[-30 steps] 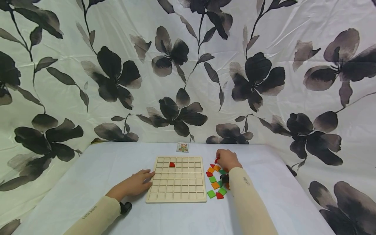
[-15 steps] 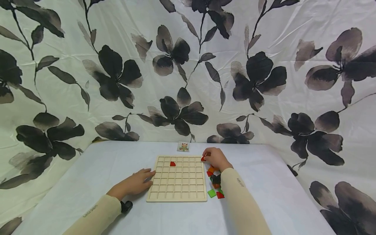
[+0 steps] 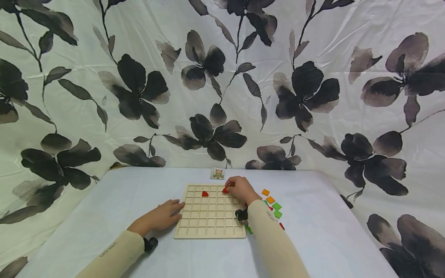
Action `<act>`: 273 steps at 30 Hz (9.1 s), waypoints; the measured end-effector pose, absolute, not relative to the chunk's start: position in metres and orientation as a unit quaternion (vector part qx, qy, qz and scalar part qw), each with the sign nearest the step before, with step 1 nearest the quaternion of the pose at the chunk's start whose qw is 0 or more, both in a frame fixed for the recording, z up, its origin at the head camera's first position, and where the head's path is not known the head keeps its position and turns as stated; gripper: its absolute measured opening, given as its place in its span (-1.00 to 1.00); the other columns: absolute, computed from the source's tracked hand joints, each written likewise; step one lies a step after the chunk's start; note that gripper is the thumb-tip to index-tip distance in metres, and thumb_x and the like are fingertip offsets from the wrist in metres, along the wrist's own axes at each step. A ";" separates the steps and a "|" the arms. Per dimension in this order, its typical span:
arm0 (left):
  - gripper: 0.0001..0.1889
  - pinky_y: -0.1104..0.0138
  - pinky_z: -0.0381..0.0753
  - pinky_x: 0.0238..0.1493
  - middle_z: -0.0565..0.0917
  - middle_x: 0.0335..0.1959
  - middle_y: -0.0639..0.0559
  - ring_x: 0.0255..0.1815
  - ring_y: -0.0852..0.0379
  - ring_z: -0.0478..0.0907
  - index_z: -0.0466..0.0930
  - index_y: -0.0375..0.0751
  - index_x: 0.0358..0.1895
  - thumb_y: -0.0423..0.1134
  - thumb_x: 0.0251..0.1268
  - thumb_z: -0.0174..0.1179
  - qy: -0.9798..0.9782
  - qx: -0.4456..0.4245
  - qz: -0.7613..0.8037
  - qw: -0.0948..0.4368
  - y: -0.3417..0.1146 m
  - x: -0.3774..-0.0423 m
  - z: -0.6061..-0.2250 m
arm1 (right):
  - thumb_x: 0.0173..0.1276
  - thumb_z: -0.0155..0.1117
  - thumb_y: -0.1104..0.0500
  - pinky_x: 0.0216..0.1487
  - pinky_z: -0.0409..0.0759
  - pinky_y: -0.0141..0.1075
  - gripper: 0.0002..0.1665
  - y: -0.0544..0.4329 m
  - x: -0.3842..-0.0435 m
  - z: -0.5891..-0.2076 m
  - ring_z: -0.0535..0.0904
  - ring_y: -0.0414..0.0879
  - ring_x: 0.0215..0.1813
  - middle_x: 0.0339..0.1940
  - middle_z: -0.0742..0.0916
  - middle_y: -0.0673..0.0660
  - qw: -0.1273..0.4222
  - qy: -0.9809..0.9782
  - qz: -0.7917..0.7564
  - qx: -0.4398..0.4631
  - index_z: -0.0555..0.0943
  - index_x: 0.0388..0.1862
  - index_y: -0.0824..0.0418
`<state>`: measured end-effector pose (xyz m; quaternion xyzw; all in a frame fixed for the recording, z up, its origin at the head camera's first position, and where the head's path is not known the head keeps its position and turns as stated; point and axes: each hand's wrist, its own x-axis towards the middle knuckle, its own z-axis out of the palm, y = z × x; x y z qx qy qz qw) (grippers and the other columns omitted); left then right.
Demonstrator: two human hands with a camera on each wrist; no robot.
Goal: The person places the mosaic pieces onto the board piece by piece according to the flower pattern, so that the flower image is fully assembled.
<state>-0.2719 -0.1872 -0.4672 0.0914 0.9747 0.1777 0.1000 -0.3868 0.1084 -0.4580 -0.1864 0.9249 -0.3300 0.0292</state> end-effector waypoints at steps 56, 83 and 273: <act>-0.44 -0.32 0.06 0.40 0.28 0.46 -0.23 0.52 -0.31 0.09 0.32 -0.14 0.42 -0.06 0.41 0.07 0.975 0.092 0.175 0.103 -0.189 -0.275 -0.468 | 0.34 0.28 0.19 0.06 0.61 -0.13 -0.81 0.153 -0.376 -0.430 0.55 -0.11 -0.20 -0.11 0.74 0.05 0.045 0.973 -0.167 -0.152 0.72 -0.09 0.11; -0.45 -0.34 0.06 0.39 0.28 0.46 -0.23 0.51 -0.33 0.10 0.34 -0.13 0.41 -0.06 0.41 0.07 0.974 0.093 0.178 0.103 -0.188 -0.274 -0.467 | 0.30 0.32 0.14 0.15 0.56 -0.03 -0.85 0.176 -0.378 -0.450 0.60 -0.08 -0.11 -0.17 0.78 -0.03 0.055 0.984 -0.092 -0.143 0.78 -0.20 0.05; -0.45 -0.34 0.02 0.40 0.29 0.46 -0.21 0.52 -0.34 0.08 0.37 -0.11 0.39 -0.04 0.39 0.09 0.971 0.093 0.197 0.096 -0.193 -0.275 -0.476 | 0.27 0.33 0.11 0.12 0.43 0.05 -0.82 0.068 -0.343 -0.454 0.60 0.01 0.06 -0.07 0.76 -0.01 0.009 0.931 -0.166 -0.325 0.75 -0.15 0.02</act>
